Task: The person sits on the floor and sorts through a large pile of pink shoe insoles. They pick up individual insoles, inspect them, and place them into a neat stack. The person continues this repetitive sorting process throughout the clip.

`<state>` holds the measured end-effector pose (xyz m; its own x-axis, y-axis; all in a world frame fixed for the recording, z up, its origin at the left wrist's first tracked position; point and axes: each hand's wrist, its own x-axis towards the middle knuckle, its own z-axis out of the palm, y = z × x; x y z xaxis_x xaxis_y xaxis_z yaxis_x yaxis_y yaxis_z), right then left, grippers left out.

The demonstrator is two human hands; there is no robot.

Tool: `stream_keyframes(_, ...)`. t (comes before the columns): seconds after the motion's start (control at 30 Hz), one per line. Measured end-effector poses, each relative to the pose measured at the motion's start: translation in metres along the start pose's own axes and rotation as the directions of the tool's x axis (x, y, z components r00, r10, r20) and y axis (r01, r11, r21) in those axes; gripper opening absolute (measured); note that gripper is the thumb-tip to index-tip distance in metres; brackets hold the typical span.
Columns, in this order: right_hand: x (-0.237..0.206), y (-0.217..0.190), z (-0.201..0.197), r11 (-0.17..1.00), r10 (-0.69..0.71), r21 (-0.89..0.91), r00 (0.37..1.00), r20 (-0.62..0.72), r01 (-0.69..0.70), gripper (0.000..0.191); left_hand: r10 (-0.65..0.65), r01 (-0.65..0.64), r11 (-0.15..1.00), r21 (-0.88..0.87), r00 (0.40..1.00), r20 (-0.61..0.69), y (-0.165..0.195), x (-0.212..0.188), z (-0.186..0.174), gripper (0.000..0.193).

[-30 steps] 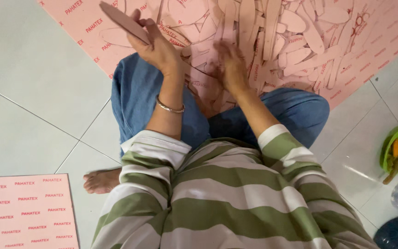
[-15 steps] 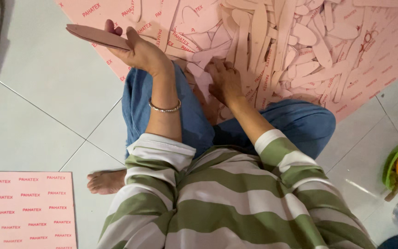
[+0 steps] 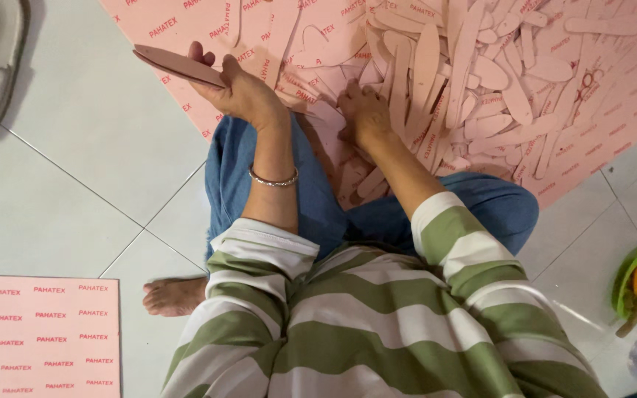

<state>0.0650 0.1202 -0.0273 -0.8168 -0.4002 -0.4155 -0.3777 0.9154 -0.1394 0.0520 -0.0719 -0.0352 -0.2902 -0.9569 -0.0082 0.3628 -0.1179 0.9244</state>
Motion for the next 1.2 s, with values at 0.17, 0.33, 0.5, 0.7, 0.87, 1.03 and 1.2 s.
stream_keyframes(0.17,-0.012,0.008,-0.03,0.977,-0.109,0.148,0.951,-0.29,0.157,0.073,0.014,-0.014,0.999,0.043,1.0,0.013,0.004,-0.001,0.0,0.05)
stream_keyframes(0.33,-0.038,0.036,-0.088,0.875,0.074,0.468,0.922,-0.381,0.123,0.035,0.039,-0.039,0.999,0.023,0.999,0.021,0.007,-0.003,0.0,0.049)
stream_keyframes(0.5,-0.078,0.103,-0.116,0.446,0.221,0.789,0.802,-0.555,0.423,0.022,0.027,-0.027,0.999,-0.019,0.999,0.039,0.008,-0.005,0.003,0.049)
stream_keyframes(0.7,-0.113,0.134,-0.059,0.275,0.433,0.822,0.699,-0.569,0.499,0.043,-0.048,0.045,0.998,0.038,0.996,0.072,0.011,-0.006,0.002,0.044)
stream_keyframes(0.87,-0.137,0.126,-0.009,0.748,0.014,0.623,0.933,-0.36,0.229,0.032,-0.083,0.085,0.996,-0.012,0.987,0.139,0.001,-0.005,0.001,0.045)
stream_keyframes(1.03,-0.146,0.129,0.012,0.854,-0.03,0.496,0.967,-0.252,0.156,0.058,-0.21,0.235,0.971,-0.053,0.934,0.289,-0.012,-0.006,-0.002,0.04)
stream_keyframes(1.2,-0.126,0.126,0.021,0.764,0.374,0.631,0.889,-0.264,-0.134,0.032,-0.525,0.574,0.818,0.033,0.723,0.449,-0.016,-0.01,0.002,0.036)
